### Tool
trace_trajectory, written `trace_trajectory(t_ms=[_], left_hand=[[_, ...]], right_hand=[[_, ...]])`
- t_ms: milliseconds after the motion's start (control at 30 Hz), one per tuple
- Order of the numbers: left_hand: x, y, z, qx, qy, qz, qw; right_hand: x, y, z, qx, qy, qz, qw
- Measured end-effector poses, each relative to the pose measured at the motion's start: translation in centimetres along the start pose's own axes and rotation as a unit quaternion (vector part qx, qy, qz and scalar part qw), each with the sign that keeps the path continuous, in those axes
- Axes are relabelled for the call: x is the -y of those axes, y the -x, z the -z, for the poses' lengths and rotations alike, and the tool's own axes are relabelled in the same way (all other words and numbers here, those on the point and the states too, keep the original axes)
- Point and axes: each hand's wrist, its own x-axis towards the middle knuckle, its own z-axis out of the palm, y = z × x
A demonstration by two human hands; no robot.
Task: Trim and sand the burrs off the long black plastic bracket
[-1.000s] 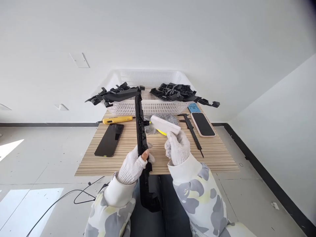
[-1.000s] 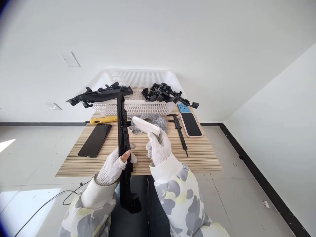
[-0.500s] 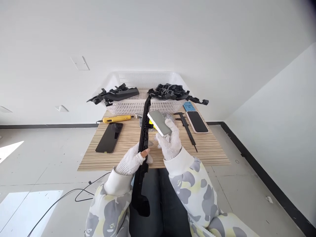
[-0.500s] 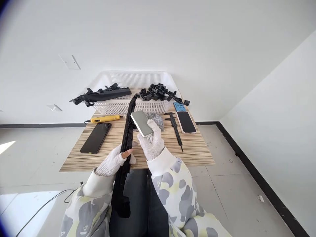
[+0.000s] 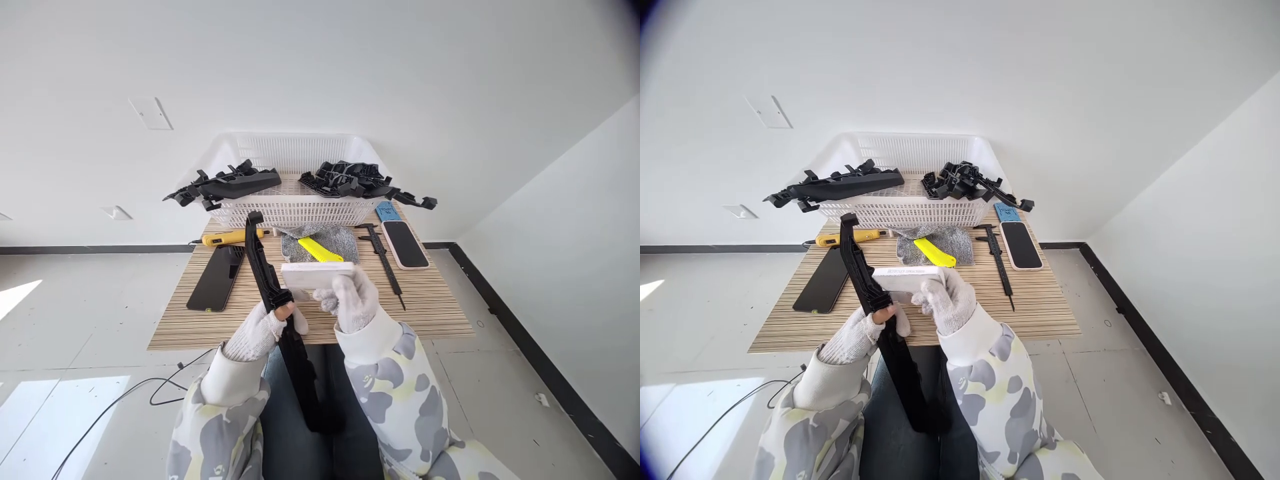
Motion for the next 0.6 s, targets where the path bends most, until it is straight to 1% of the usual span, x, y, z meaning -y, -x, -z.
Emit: trace_trajectory(t_ms=[67,133,200,333,367,433,467,500,600], left_hand=[[0.0,0.1,-0.2,-0.015,0.02,0.002,1.0],[0.2,0.1,-0.2,-0.013,0.013,-0.014,1.0],[0.5,0.1,0.0,-0.001,-0.008,-0.039,0.999],[0.9,0.3,0.4,0.035,-0.034,-0.032,0.998],[0.9,0.3,0.5,0.045,-0.046,-0.034,0.997],[0.7,0.4,0.6,0.061,-0.071,-0.06,0.994],[0.6,0.5,0.6,0.071,-0.082,-0.07,0.992],[0.4,0.5,0.7,0.084,-0.092,-0.067,0.99],[0.2,0.7,0.8,0.127,-0.105,-0.021,0.986]], right_hand=[[0.3,0.0,-0.1,-0.019,-0.016,0.001,1.0],[0.6,-0.2,-0.3,0.006,-0.018,-0.013,1.0],[0.7,-0.5,-0.4,0.031,0.002,-0.04,0.999],[0.8,-1.1,-0.7,-0.015,0.0,-0.064,0.998],[0.8,-1.2,-0.7,-0.007,-0.002,-0.079,0.997],[0.9,-1.1,-0.8,0.032,0.026,-0.106,0.994],[0.9,-1.1,-0.8,0.039,0.05,-0.107,0.992],[0.9,-1.1,-0.8,0.032,0.068,-0.098,0.992],[0.8,-1.2,-0.7,-0.017,0.06,-0.061,0.996]])
